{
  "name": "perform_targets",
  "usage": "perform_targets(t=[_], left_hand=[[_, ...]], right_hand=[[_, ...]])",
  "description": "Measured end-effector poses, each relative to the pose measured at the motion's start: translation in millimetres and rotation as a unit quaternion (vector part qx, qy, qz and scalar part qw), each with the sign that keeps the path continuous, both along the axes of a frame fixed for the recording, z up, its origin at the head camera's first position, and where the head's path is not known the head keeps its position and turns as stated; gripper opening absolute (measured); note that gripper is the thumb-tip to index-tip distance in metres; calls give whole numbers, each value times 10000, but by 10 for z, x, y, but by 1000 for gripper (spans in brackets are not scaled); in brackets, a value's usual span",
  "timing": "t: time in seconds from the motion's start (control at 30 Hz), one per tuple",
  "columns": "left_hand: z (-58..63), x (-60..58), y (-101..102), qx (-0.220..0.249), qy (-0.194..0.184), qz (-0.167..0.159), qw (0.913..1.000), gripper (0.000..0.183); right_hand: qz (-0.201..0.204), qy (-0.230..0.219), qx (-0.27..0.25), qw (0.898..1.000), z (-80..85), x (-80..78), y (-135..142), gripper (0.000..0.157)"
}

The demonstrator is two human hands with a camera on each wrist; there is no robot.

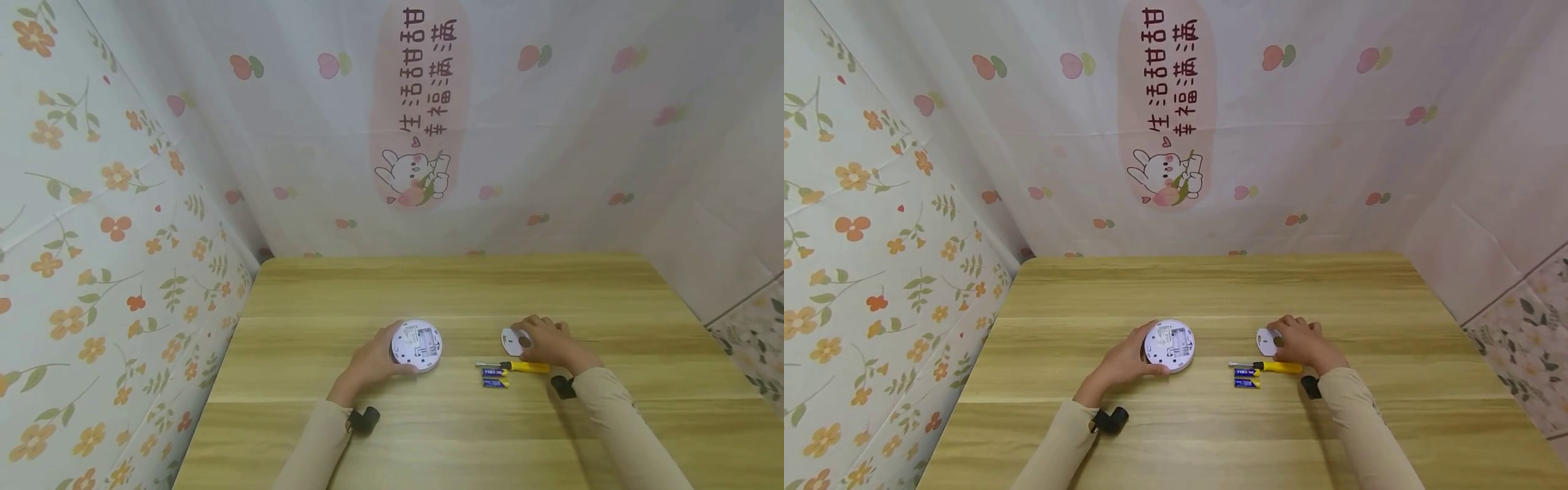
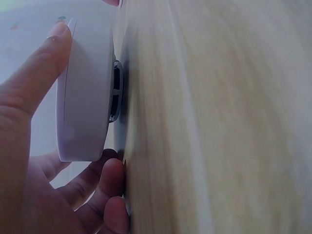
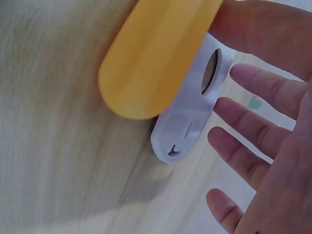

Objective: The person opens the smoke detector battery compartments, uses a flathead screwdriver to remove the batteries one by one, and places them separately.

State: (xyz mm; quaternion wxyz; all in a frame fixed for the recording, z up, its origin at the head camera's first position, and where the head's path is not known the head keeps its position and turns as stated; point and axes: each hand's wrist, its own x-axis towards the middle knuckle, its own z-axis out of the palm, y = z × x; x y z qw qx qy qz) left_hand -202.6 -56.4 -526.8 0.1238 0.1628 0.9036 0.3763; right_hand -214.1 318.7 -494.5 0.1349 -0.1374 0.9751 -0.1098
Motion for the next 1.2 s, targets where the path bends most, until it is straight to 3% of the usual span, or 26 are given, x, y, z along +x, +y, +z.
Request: perform_targets(t=[0.77, 1.2], left_hand=[[-23, -8, 11, 36, -31, -29, 10000, 106], [-16, -9, 4, -22, -55, -18, 10000, 106]], right_hand=[[-164, 140, -26, 9998, 36, 31, -7, 66], [46, 713, -379, 9967, 297, 5, -330, 60]])
